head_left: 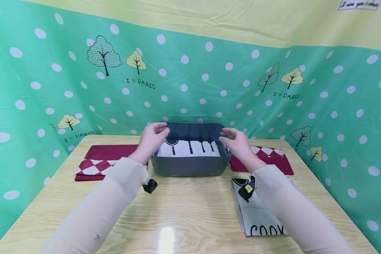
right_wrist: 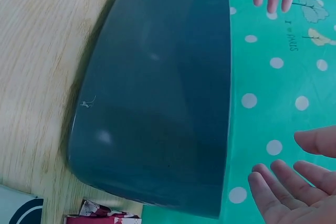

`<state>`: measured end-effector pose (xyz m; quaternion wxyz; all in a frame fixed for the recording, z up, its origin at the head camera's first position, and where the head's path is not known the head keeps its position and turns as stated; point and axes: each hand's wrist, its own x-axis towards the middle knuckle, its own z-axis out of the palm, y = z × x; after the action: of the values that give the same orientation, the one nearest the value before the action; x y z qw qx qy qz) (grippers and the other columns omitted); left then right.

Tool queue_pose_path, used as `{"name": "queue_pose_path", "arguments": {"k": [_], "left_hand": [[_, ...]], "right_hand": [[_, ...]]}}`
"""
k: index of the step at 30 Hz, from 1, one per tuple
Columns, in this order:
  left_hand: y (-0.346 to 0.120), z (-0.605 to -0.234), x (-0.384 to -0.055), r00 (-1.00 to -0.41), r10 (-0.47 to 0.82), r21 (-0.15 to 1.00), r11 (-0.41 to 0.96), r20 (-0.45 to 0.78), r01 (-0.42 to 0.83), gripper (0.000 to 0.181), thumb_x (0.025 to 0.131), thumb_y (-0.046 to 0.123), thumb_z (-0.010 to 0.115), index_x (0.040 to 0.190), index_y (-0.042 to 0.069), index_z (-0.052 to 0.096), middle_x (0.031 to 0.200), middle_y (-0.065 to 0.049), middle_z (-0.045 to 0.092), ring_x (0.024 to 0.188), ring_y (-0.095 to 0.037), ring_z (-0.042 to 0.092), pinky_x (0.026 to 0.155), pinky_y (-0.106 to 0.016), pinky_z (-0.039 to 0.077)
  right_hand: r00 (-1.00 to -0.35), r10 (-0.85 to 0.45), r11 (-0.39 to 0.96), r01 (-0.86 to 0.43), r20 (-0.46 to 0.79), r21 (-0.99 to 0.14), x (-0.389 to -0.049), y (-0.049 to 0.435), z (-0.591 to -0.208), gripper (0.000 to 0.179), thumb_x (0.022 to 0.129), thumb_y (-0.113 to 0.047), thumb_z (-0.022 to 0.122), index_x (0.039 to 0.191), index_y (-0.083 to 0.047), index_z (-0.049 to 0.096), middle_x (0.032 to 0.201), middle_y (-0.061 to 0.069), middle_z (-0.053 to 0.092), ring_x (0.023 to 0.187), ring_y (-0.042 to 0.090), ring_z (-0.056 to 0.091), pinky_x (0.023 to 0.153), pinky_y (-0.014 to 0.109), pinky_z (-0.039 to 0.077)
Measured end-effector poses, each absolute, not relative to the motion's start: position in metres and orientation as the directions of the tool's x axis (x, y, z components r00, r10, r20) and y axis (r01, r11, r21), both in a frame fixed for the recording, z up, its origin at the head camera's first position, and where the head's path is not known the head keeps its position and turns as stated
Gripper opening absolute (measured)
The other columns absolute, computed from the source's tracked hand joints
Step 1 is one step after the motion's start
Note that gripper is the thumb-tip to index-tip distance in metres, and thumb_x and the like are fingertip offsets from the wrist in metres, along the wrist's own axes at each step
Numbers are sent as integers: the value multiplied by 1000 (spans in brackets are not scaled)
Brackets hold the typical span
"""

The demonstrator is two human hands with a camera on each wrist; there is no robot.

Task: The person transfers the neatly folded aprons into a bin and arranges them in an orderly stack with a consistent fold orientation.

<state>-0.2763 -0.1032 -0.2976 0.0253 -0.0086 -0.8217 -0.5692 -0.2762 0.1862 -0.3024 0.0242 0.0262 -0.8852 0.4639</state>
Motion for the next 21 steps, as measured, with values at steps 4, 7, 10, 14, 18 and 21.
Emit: {"name": "queue_pose_path", "arguments": {"k": [4,7,10,14,18,21], "left_hand": [[-100,-297,-270,-998,-2,947,316,63,60,44,103,23,53,143,6,49,142,-18,55,124,-33,60,103,-41,51],[-98,-297,-265,-998,6,953,296,70,69,43,103,24,53,142,6,50,141,-17,57,124,-32,60,103,-40,51],[-96,-298,-260,-997,11,957,280,78,77,42,103,23,53,141,6,51,139,-17,58,124,-30,60,102,-40,51],[-92,-300,-255,-996,13,964,249,92,92,41,102,21,55,139,5,53,137,-17,60,122,-31,62,100,-40,53],[-88,-303,-250,-995,15,969,224,103,104,39,101,20,56,137,4,55,134,-19,61,118,-33,64,98,-39,53],[-85,-305,-246,-995,17,971,220,95,97,38,101,21,58,136,6,56,131,-19,63,115,-31,66,97,-37,54]], "right_hand": [[-997,-28,573,-80,79,-816,-270,189,-301,49,100,-23,58,146,-9,47,141,14,57,129,34,54,103,48,50],[-996,-31,578,-90,89,-811,-265,191,-300,49,100,-23,58,145,-9,48,140,14,57,128,34,55,103,48,50],[-995,-33,578,-94,93,-810,-260,192,-300,49,100,-24,59,145,-9,48,140,14,58,127,34,55,104,49,49],[-996,-39,562,-92,85,-822,-251,195,-301,49,99,-24,59,145,-10,48,141,14,58,127,33,56,104,48,49],[-994,-54,549,-112,98,-829,-243,197,-305,49,99,-23,60,144,-8,49,139,15,59,127,34,56,105,48,48],[-993,-61,536,-120,103,-836,-239,198,-309,47,99,-22,61,142,-7,51,138,16,59,128,34,55,106,47,48]]}}
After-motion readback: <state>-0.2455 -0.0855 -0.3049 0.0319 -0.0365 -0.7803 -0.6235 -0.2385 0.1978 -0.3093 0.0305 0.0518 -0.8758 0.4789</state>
